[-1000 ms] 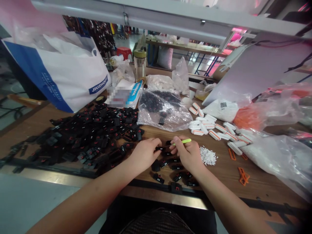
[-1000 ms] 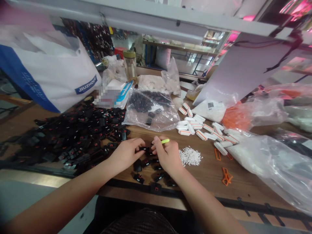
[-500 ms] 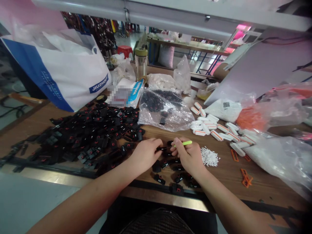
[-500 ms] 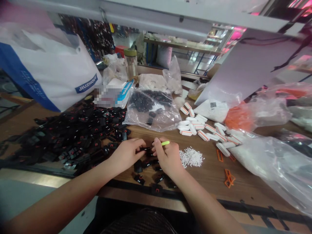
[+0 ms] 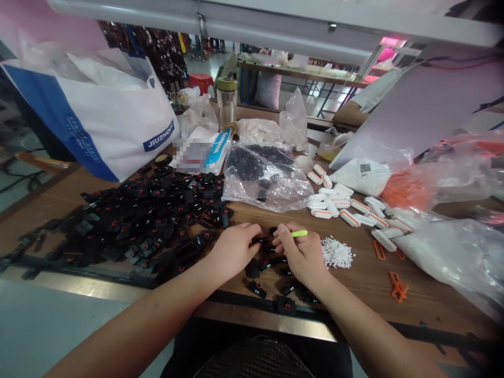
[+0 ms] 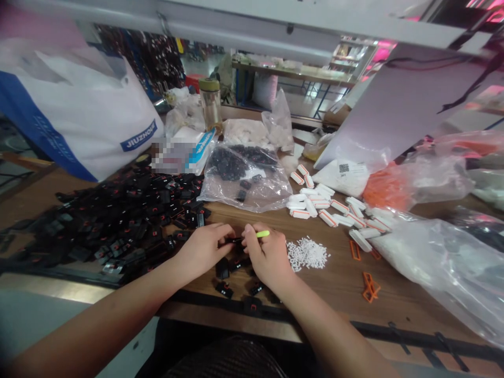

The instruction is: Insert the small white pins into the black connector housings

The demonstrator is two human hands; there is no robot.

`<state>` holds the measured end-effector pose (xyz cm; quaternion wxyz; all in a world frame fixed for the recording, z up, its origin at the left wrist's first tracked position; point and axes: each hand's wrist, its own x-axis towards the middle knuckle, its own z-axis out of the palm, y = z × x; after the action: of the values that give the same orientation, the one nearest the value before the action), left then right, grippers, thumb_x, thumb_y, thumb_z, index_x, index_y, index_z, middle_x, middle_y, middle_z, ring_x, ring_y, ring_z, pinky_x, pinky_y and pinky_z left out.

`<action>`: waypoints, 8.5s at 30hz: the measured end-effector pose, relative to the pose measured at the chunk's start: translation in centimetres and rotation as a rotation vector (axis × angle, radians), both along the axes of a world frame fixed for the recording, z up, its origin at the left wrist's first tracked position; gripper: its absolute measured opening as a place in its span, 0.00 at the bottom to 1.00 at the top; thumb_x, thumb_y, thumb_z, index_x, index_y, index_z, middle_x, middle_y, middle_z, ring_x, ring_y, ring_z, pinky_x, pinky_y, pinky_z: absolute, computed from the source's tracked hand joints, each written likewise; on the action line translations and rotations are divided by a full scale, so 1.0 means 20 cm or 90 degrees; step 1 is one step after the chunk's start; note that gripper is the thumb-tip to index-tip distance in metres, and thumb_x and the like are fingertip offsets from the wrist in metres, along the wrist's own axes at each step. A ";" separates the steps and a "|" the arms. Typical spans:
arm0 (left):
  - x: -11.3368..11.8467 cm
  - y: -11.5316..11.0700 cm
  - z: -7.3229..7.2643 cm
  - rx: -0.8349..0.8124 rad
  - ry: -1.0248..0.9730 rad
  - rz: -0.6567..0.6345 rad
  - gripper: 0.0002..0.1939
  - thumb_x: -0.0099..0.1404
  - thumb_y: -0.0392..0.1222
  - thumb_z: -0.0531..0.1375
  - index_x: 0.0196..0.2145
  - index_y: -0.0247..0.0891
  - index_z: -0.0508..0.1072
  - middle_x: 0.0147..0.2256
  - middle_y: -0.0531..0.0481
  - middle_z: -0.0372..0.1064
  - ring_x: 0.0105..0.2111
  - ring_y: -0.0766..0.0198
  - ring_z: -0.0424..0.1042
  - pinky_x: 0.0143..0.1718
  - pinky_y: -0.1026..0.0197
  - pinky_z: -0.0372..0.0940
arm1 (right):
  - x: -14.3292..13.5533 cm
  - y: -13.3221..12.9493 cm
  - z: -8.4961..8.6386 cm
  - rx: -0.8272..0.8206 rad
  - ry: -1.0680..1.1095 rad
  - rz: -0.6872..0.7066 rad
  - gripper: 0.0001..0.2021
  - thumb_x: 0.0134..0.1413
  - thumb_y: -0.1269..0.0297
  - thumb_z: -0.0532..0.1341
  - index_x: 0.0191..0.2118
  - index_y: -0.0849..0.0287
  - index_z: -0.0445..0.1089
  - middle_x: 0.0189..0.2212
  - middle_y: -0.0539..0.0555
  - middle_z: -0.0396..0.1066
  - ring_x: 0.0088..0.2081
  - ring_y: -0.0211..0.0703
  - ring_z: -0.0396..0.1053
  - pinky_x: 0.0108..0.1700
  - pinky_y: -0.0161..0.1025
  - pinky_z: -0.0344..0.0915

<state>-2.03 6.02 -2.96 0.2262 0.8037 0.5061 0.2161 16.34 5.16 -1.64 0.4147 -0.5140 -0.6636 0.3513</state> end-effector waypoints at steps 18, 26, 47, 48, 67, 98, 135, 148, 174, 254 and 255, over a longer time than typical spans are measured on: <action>0.00 -0.01 0.10 0.011 0.071 -0.016 0.07 0.63 0.42 0.63 0.40 0.40 0.73 0.37 0.51 0.71 0.29 0.62 0.71 0.32 0.60 0.65 | 0.21 0.07 0.14 -0.028 0.031 -0.094 0.19 0.62 0.48 0.59 0.31 0.61 0.73 0.22 0.52 0.74 0.21 0.36 0.71 0.22 0.30 0.65; 0.15 0.11 0.14 0.092 0.117 -0.068 0.11 0.66 0.41 0.61 0.45 0.40 0.76 0.44 0.47 0.74 0.46 0.51 0.72 0.45 0.51 0.69 | 0.24 0.11 0.03 -0.032 0.081 -0.134 0.21 0.59 0.46 0.60 0.31 0.62 0.73 0.22 0.53 0.74 0.20 0.37 0.71 0.22 0.32 0.65; 0.17 0.12 0.04 -0.006 0.033 -0.010 0.09 0.63 0.38 0.63 0.42 0.44 0.79 0.38 0.51 0.76 0.38 0.58 0.73 0.40 0.58 0.67 | 0.20 0.11 -0.02 -0.036 0.079 -0.089 0.21 0.60 0.46 0.60 0.31 0.62 0.73 0.22 0.53 0.74 0.20 0.37 0.71 0.23 0.32 0.67; 0.17 0.13 0.04 -0.006 0.032 -0.011 0.09 0.63 0.38 0.63 0.42 0.44 0.79 0.38 0.51 0.76 0.38 0.58 0.73 0.39 0.58 0.67 | 0.20 0.11 -0.02 -0.034 0.075 -0.088 0.21 0.60 0.46 0.59 0.31 0.62 0.72 0.22 0.53 0.74 0.20 0.37 0.71 0.23 0.32 0.67; 0.17 0.12 0.06 -0.011 0.033 -0.021 0.09 0.63 0.37 0.62 0.42 0.43 0.79 0.38 0.51 0.75 0.38 0.58 0.74 0.38 0.58 0.67 | 0.18 0.10 -0.01 0.000 -0.057 -0.021 0.21 0.66 0.48 0.54 0.31 0.59 0.72 0.24 0.52 0.74 0.23 0.39 0.73 0.27 0.34 0.69; 0.16 0.13 0.03 0.002 0.026 -0.020 0.09 0.63 0.38 0.62 0.42 0.44 0.79 0.38 0.53 0.75 0.37 0.58 0.73 0.37 0.58 0.66 | 0.16 0.07 -0.01 0.009 0.028 -0.088 0.19 0.64 0.51 0.57 0.31 0.60 0.73 0.22 0.52 0.74 0.20 0.37 0.71 0.23 0.32 0.67; 0.31 0.22 0.03 0.074 0.054 -0.130 0.09 0.65 0.38 0.62 0.43 0.41 0.78 0.40 0.50 0.77 0.42 0.55 0.73 0.46 0.52 0.68 | 0.35 0.09 -0.04 0.008 0.071 -0.176 0.18 0.61 0.50 0.60 0.30 0.60 0.73 0.21 0.51 0.73 0.20 0.38 0.70 0.24 0.33 0.65; 0.32 0.20 0.02 0.075 0.046 -0.110 0.08 0.66 0.38 0.62 0.43 0.41 0.78 0.39 0.50 0.78 0.42 0.55 0.73 0.46 0.52 0.68 | 0.34 0.09 -0.04 -0.002 0.067 -0.166 0.19 0.60 0.49 0.61 0.30 0.61 0.73 0.21 0.52 0.74 0.20 0.39 0.71 0.23 0.33 0.66; 0.32 0.20 0.03 0.046 0.043 -0.094 0.08 0.66 0.39 0.62 0.42 0.41 0.79 0.40 0.50 0.78 0.43 0.55 0.73 0.47 0.52 0.67 | 0.34 0.08 -0.05 0.021 0.048 -0.161 0.19 0.61 0.48 0.60 0.30 0.60 0.73 0.21 0.52 0.73 0.20 0.39 0.71 0.24 0.34 0.67; 0.28 0.17 0.05 0.146 0.015 -0.199 0.07 0.68 0.43 0.62 0.42 0.43 0.78 0.38 0.52 0.76 0.43 0.55 0.69 0.48 0.49 0.58 | 0.39 0.04 -0.02 -0.019 0.073 -0.170 0.18 0.60 0.50 0.60 0.28 0.61 0.72 0.18 0.51 0.72 0.18 0.37 0.69 0.20 0.32 0.63; 0.28 0.17 0.05 0.146 0.014 -0.202 0.07 0.68 0.43 0.62 0.43 0.43 0.77 0.38 0.52 0.76 0.43 0.55 0.69 0.49 0.49 0.58 | 0.39 0.03 -0.02 -0.017 0.072 -0.170 0.18 0.60 0.51 0.60 0.28 0.61 0.72 0.18 0.51 0.72 0.18 0.37 0.69 0.20 0.32 0.63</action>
<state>3.60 9.36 -1.90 0.1591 0.8961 0.3477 0.2253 24.08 5.85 -2.05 0.4876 -0.5825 -0.5599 0.3307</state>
